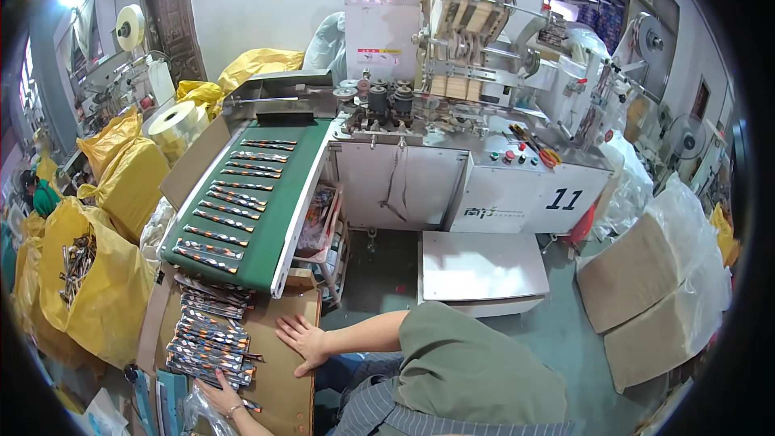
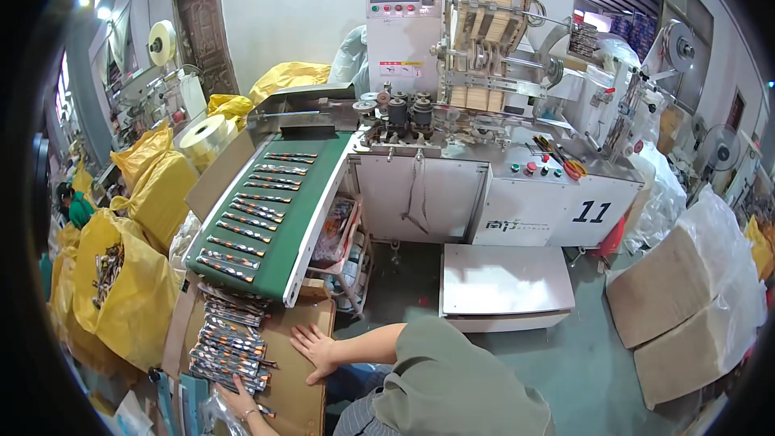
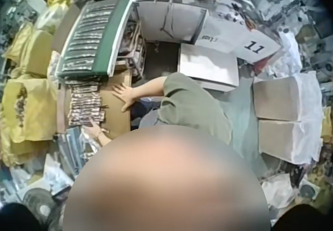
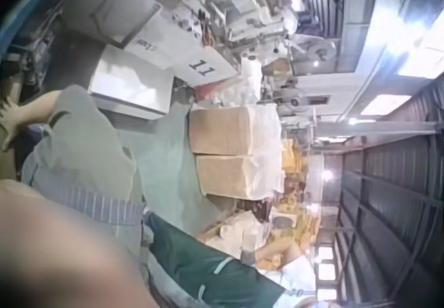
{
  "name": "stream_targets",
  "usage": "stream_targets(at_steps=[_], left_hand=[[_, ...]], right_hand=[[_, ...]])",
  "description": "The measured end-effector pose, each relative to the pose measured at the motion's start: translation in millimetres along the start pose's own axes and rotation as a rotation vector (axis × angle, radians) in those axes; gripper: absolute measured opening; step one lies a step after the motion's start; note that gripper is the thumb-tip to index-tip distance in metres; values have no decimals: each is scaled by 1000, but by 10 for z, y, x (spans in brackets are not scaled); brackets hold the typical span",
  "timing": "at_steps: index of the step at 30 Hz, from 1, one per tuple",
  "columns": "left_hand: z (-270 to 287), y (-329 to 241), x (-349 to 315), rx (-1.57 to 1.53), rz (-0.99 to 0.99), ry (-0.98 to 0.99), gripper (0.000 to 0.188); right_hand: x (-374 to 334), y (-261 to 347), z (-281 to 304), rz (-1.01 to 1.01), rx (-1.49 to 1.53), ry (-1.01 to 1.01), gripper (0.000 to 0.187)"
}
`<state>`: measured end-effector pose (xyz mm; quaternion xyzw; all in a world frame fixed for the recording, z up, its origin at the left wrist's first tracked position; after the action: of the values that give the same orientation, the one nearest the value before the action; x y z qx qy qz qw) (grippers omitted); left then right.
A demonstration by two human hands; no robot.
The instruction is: Packaging bundles of items into plastic bags and sealing them with a heat sealer.
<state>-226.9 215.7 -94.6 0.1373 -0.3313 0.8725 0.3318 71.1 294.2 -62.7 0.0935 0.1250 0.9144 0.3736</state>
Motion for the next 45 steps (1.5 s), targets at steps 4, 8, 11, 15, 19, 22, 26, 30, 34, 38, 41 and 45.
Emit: stream_targets(at_steps=[4, 8, 11, 15, 19, 22, 26, 30, 34, 38, 41, 45], left_hand=[[-8, 0, 12, -3, 9, 9, 79], [-59, 63, 22, -6, 14, 10, 80], [-30, 14, 20, 9, 20, 12, 81], [-73, 64, 7, 21, 23, 5, 81], [-71, 11, 9, 28, 22, 24, 81], [-56, 12, 12, 15, 28, 33, 81], [-112, 90, 25, -2, 12, -6, 80], [-119, 64, 20, 0, 8, 2, 79], [-146, 124, 23, 22, -3, -18, 79], [-114, 127, 11, 31, 3, -15, 78], [-141, 85, 10, 25, -36, -26, 78], [-144, 87, 30, 2, -33, 12, 78]], right_hand=[[-1, 22, 39, -6, -2, 8, 120], [5, 27, 11, 0, -14, -4, 120], [1, 34, 9, 13, -64, -4, 120], [9, 18, -12, 25, -77, -19, 120], [6, -8, -11, 6, -67, -20, 120], [31, 20, -30, 20, -52, -18, 121], [28, 12, -33, 17, -40, -17, 121], [16, -4, -24, 11, -32, -23, 121], [18, 24, -10, 12, -38, -16, 120], [18, 36, -13, 15, -39, -11, 120], [-5, 2, -4, 0, -29, -31, 121], [-11, -21, -6, -6, 8, -36, 123]])
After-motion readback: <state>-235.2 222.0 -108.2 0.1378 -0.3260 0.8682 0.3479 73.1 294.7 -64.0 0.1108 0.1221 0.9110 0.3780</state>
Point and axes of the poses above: each hand's wrist, its own x-axis towards the middle knuckle, its own z-axis out of the back of the hand, y = z × x, the point moved 3 cm from there along x, towards the middle knuckle, and after that the axes turned 15 degrees about -y, right-handed, at the moved point
